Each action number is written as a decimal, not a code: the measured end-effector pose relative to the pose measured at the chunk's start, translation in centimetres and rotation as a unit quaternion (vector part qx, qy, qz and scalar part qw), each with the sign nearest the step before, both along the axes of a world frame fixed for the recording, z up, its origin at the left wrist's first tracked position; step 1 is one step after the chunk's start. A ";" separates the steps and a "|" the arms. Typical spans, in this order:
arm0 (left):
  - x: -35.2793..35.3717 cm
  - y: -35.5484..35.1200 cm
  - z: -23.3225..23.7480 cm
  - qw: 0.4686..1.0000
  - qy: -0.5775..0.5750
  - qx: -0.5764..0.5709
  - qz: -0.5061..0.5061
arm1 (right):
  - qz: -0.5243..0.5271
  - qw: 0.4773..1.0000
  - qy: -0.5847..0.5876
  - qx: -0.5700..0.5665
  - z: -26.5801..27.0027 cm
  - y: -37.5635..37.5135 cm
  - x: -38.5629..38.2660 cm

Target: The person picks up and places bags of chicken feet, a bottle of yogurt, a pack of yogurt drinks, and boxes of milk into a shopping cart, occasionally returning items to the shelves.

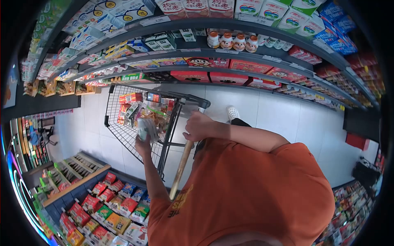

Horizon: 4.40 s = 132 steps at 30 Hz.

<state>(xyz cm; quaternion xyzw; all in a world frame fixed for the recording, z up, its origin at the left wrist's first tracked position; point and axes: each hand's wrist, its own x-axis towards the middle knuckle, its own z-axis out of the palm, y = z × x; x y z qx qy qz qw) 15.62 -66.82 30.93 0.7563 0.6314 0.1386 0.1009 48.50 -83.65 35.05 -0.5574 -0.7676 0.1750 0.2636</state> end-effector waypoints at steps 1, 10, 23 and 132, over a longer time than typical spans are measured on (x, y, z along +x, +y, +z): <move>1.7 -0.8 2.3 0.999 -0.031 0.033 -0.017 | -0.002 0.999 0.026 0.028 -0.3 -0.4 0.4; 14.7 -7.8 20.3 0.948 -0.295 0.066 0.095 | 0.058 0.955 0.290 0.031 1.1 -3.7 5.0; 32.2 -14.6 15.8 0.746 -0.531 -0.384 -0.120 | -0.140 0.780 0.590 -0.156 9.3 -13.3 24.7; 25.7 -17.4 6.1 0.798 -0.335 -0.468 -0.182 | -0.065 0.986 -0.112 -0.104 4.0 -0.2 10.3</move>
